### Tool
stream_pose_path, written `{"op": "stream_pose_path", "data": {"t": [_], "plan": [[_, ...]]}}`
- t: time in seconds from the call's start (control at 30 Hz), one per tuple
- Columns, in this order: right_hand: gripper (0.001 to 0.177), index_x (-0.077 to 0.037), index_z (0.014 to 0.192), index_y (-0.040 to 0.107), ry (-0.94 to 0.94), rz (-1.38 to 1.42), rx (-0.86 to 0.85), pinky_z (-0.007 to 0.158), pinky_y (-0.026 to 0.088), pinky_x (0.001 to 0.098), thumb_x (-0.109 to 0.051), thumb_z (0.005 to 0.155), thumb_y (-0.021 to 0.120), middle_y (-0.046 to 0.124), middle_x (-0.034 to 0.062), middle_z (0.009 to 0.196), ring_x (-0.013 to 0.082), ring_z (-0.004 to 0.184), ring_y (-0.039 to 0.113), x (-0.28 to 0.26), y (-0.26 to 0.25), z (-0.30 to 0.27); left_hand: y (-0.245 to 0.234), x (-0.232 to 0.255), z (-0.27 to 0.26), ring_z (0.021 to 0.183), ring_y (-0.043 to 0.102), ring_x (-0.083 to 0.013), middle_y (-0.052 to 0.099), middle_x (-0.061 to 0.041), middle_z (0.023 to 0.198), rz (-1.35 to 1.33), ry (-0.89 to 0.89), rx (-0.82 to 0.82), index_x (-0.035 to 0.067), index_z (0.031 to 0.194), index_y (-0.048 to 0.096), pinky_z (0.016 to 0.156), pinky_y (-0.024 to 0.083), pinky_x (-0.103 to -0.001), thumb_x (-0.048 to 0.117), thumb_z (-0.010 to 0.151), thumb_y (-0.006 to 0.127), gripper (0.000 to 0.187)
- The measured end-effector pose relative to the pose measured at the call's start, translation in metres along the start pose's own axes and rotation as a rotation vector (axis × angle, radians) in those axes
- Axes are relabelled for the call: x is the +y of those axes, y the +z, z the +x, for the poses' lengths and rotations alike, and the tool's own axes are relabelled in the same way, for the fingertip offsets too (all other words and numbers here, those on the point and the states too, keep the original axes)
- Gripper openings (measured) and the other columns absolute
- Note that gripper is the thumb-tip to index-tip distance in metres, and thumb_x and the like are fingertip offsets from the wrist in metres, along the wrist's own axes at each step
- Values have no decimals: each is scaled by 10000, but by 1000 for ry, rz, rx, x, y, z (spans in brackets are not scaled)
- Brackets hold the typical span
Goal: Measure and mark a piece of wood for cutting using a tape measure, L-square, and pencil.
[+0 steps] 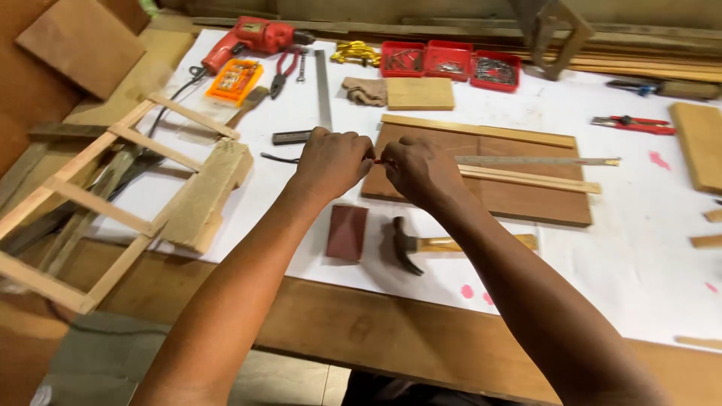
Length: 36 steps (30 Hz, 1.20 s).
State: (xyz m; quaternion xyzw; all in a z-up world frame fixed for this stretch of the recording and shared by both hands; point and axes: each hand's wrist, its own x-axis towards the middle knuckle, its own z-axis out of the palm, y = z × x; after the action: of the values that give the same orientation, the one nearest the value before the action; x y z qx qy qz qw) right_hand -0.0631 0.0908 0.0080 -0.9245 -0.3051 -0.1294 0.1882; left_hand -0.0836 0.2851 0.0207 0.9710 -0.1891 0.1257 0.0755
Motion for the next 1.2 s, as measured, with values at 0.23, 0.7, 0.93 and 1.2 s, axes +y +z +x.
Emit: {"op": "stream_pose_path", "data": {"t": [0.23,0.7,0.93,1.2], "plan": [[123,-142,1007,735,265,-115,42,789,546,471,-195,909,681,727,65,967,315,957,682,131,-87,-69,51,132,116,820,714,-241,742,-13,888,-113,213,102,166,983,741,831,466,-465,356,960,693,197],[238,-93,1133,749,664,207,127,757,569,363,-217,934,708,771,87,985,230,835,732,295,-117,-156,125,255,188,891,746,-237,778,-40,963,-500,63,-153,176,1095,781,857,570,-444,247,959,677,186],[233,-119,1107,786,775,299,-5,763,572,328,-222,902,747,788,79,952,182,837,736,308,-103,-162,144,255,183,945,701,-253,744,-73,958,-479,126,-148,167,1004,811,883,539,-449,239,913,727,143],[225,-73,1120,764,819,411,80,715,580,293,-182,924,746,785,78,920,139,781,732,309,-92,-157,158,251,176,990,655,-294,707,-70,1009,-492,206,65,127,1083,772,877,535,-466,239,920,741,201]]}}
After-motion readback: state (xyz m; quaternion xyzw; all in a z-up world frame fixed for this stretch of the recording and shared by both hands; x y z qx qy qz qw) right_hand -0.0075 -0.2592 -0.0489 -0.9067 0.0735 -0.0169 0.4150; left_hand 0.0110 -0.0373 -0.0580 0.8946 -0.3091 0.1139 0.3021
